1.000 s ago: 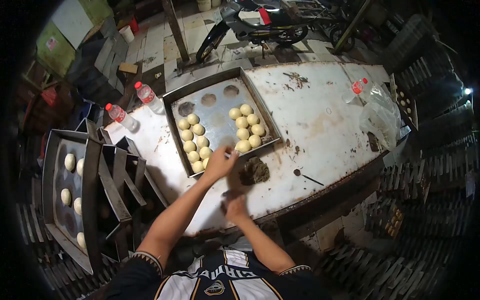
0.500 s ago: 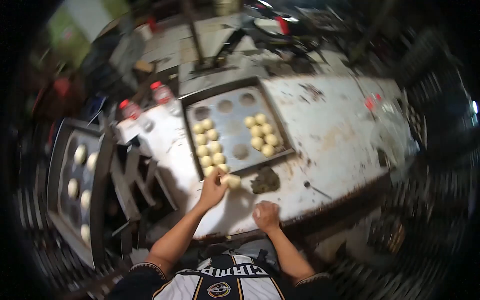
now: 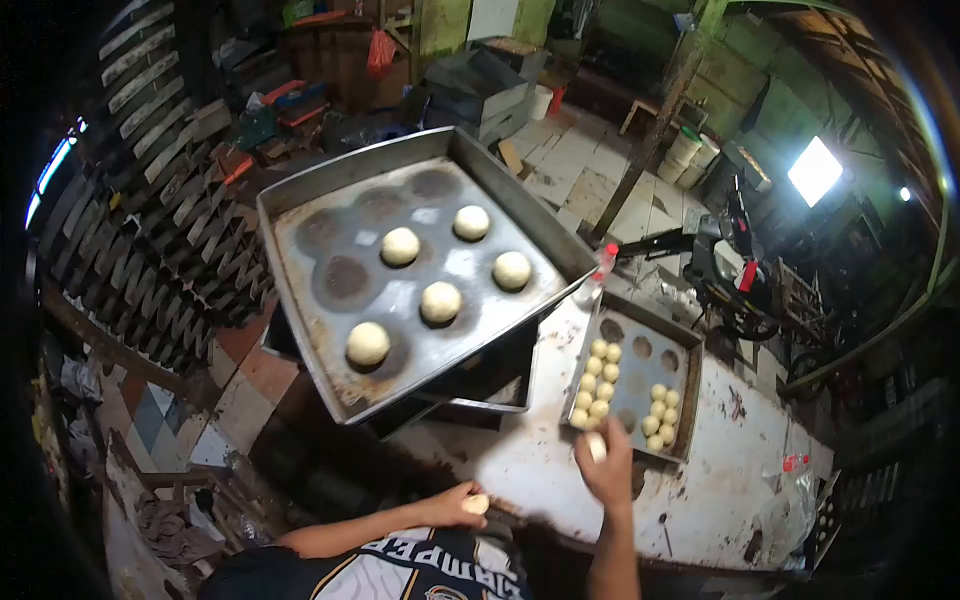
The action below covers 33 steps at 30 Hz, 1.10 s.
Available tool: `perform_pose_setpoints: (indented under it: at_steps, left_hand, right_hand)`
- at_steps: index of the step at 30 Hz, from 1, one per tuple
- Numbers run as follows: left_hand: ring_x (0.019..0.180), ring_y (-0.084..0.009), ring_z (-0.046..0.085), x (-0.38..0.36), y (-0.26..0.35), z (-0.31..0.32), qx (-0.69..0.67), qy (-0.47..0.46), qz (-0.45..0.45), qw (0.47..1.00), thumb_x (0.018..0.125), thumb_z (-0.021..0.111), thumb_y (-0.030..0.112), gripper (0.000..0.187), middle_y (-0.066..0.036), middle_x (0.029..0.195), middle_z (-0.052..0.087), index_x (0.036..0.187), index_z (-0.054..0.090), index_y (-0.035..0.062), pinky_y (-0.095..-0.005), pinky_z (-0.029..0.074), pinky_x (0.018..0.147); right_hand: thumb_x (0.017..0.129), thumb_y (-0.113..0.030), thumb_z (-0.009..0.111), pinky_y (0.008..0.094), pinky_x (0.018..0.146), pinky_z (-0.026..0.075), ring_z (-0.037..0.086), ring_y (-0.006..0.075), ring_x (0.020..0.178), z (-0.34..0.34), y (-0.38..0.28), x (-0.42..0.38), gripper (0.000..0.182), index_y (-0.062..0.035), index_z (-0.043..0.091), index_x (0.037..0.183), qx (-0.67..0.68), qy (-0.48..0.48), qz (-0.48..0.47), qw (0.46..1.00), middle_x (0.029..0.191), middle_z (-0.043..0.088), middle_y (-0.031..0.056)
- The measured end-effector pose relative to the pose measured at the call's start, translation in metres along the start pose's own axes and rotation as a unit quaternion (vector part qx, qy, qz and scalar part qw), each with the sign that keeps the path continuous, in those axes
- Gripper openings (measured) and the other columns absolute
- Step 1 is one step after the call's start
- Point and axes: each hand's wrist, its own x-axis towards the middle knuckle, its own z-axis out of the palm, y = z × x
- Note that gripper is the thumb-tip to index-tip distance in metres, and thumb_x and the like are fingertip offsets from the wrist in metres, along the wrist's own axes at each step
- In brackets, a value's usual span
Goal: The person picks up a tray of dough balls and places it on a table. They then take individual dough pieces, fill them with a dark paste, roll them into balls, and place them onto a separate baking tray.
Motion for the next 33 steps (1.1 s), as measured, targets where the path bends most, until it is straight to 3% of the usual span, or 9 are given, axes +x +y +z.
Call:
perform_pose_setpoints:
  at_steps: [5, 9, 11, 15, 18, 20, 22, 27, 33]
  left_hand:
    - [0.107, -0.0118, 0.061, -0.028, 0.058, -0.022, -0.258, -0.148, -0.100, 0.949, 0.103, 0.066, 0.036, 0.039, -0.008, 0.113, 0.069, 0.126, 0.056, 0.0059, -0.0312, 0.052, 0.088]
    - [0.105, -0.0100, 0.060, -0.004, -0.008, -0.029, -0.127, -0.127, -0.064, 0.982, 0.100, 0.073, 0.038, 0.035, -0.002, 0.119, 0.070, 0.117, 0.068, 0.0082, -0.0272, 0.049, 0.091]
    - [0.104, -0.0112, 0.063, -0.026, 0.006, -0.029, 0.054, -0.069, 0.067, 0.994, 0.096, 0.079, 0.027, 0.038, -0.003, 0.117, 0.070, 0.125, 0.065, 0.0072, -0.0294, 0.051, 0.093]
    - [0.102, -0.0133, 0.066, -0.071, 0.071, -0.037, -0.182, -0.025, 0.057, 0.981, 0.099, 0.076, 0.018, 0.041, -0.005, 0.116, 0.071, 0.135, 0.060, 0.0065, -0.0304, 0.055, 0.090]
    - [0.101, -0.0126, 0.066, -0.040, 0.060, -0.042, -0.002, 0.097, 0.119, 0.988, 0.100, 0.072, 0.014, 0.032, -0.007, 0.115, 0.071, 0.130, 0.063, 0.0036, -0.0312, 0.056, 0.088]
    - [0.099, -0.0148, 0.067, -0.027, 0.085, -0.040, 0.081, 0.050, 0.058, 0.994, 0.096, 0.075, 0.016, 0.033, -0.008, 0.110, 0.073, 0.124, 0.065, 0.0005, -0.0334, 0.056, 0.088]
    - [0.097, -0.0168, 0.068, -0.024, 0.096, -0.007, 0.023, -0.061, 0.087, 0.994, 0.092, 0.078, 0.015, 0.032, -0.011, 0.106, 0.074, 0.116, 0.068, -0.0031, -0.0353, 0.055, 0.086]
    - [0.099, -0.0119, 0.068, 0.023, 0.067, 0.037, -0.030, -0.188, -0.032, 0.981, 0.095, 0.071, 0.004, 0.032, -0.006, 0.114, 0.073, 0.126, 0.063, 0.0016, -0.0287, 0.055, 0.090]
    - [0.106, -0.0125, 0.067, 0.072, 0.109, 0.102, -0.080, -0.194, -0.090, 0.974, 0.102, 0.069, 0.004, 0.045, -0.008, 0.113, 0.072, 0.141, 0.047, 0.0057, -0.0291, 0.054, 0.093]
  right_hand:
    - [0.075, 0.002, 0.082, 0.0442, 0.087, 0.059, 0.070, 0.0352, 0.103, 0.081, -0.247, 0.146, 0.039, -0.0049, 0.072, 0.112, 0.097, 0.106, -0.481, 0.865, 0.114, 0.070, 0.0165]
    - [0.094, -0.026, 0.074, 0.0518, 0.105, 0.052, 0.067, 0.0377, 0.123, 0.202, -0.271, 0.189, 0.048, -0.0141, 0.067, 0.139, -0.239, -0.336, -0.370, 0.833, 0.139, 0.068, 0.0156]
    - [0.096, -0.022, 0.070, 0.0508, 0.106, 0.054, 0.068, 0.0394, 0.120, 0.222, -0.232, 0.199, 0.046, -0.0152, 0.067, 0.141, -0.184, -0.095, -0.602, 0.772, 0.139, 0.068, 0.0162]
    - [0.094, -0.014, 0.064, 0.0508, 0.105, 0.050, 0.062, 0.0356, 0.124, 0.099, -0.218, 0.118, 0.041, -0.0036, 0.064, 0.134, 0.127, 0.067, -0.420, 0.896, 0.136, 0.062, 0.0192]
    - [0.092, -0.006, 0.062, 0.0464, 0.095, 0.052, 0.059, 0.0296, 0.106, 0.093, -0.135, 0.022, 0.024, 0.0012, 0.060, 0.114, 0.399, 0.261, -0.271, 0.836, 0.107, 0.062, 0.0161]
    - [0.092, -0.014, 0.065, 0.0455, 0.090, 0.052, 0.064, 0.0296, 0.086, 0.121, -0.067, -0.026, 0.021, -0.0007, 0.066, 0.108, 0.082, 0.262, -0.215, 0.937, 0.094, 0.067, 0.0136]
    - [0.086, -0.015, 0.076, 0.0470, 0.095, 0.052, 0.070, 0.0344, 0.103, 0.120, -0.038, -0.063, 0.023, -0.0025, 0.076, 0.106, -0.001, -0.062, -0.152, 0.986, 0.105, 0.076, 0.0135]
    - [0.087, -0.001, 0.071, 0.0434, 0.092, 0.054, 0.068, 0.0351, 0.104, 0.051, 0.075, -0.113, 0.020, -0.0040, 0.073, 0.107, -0.070, 0.421, -0.016, 0.904, 0.109, 0.073, 0.0155]
    - [0.088, -0.003, 0.075, 0.0453, 0.102, 0.054, 0.066, 0.0399, 0.120, -0.016, 0.286, -0.211, 0.038, 0.0027, 0.070, 0.125, -0.141, 0.323, 0.317, 0.881, 0.128, 0.071, 0.0202]
